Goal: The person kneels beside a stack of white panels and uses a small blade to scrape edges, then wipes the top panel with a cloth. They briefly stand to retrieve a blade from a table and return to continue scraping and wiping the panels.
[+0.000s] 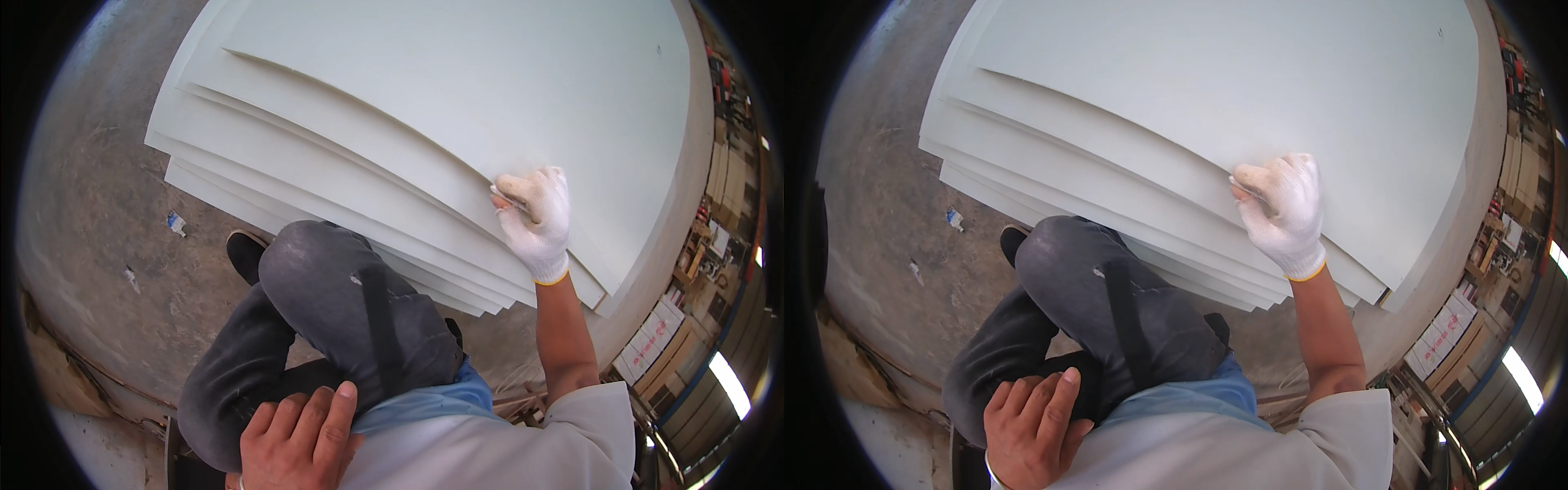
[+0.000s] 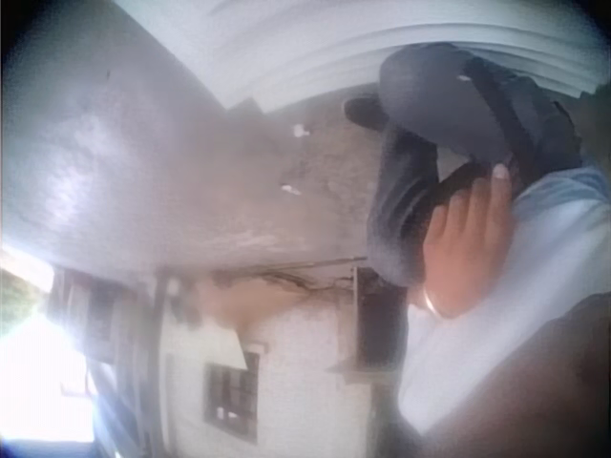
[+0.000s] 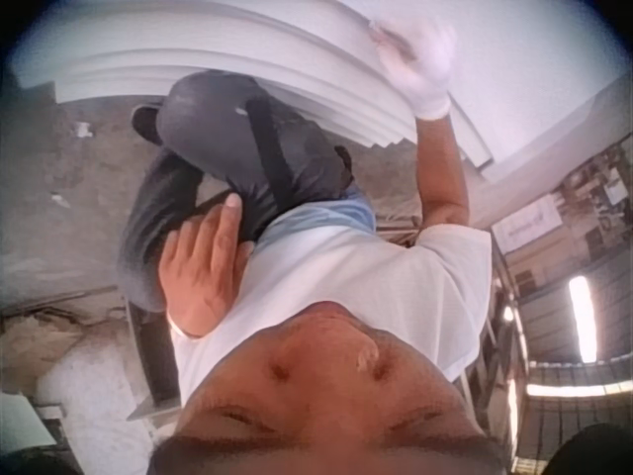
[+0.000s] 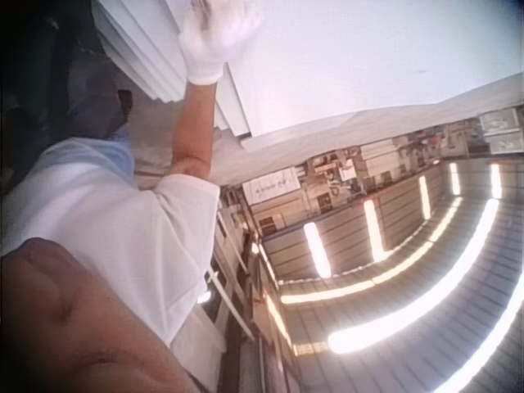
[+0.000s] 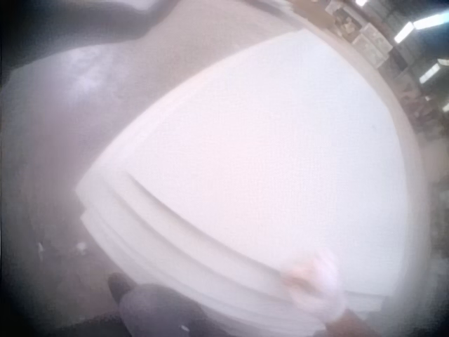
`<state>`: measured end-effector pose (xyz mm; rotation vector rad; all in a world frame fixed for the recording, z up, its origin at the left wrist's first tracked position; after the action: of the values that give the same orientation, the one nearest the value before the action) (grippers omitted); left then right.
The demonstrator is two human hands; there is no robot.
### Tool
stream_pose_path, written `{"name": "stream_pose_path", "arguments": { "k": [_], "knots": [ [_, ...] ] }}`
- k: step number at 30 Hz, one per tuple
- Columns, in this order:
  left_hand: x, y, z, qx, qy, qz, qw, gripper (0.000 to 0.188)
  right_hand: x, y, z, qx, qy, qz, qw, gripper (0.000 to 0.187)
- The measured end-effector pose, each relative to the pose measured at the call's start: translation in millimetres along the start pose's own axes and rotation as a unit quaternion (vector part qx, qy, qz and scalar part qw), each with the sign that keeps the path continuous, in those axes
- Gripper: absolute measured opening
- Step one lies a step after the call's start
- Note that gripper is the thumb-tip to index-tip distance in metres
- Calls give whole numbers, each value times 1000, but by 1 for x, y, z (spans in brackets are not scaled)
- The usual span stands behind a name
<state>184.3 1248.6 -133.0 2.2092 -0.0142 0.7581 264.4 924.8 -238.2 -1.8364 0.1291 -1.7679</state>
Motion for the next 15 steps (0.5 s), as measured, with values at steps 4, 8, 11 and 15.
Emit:
{"name": "stream_pose_path", "arguments": {
  "k": [4,8,11,15],
  "knots": [
    [1,0,-2,11,0,2,1000,63,3,1,-1,10,17,10,1000,33],
    [1,-1,-3,14,9,1,1000,62,8,5,-6,-8,18,0,1000,32],
    [0,0,-3,11,8,-2,1000,62,8,6,-7,1,20,4,1000,32],
    [0,1,-2,18,8,13,1000,62,0,11,-7,-19,9,0,1000,31]
  ]
}}
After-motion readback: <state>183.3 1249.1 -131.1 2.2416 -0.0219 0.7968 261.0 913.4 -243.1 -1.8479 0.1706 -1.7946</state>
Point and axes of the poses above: each hand's wrist, its own z-axis towards the middle knuckle, its own x-axis out of the back of the hand, y = z × x, the point moved 7 cm from there along z, towards the middle knuckle, and after that the axes turned 8 degrees about -y, right-handed, at the moved point
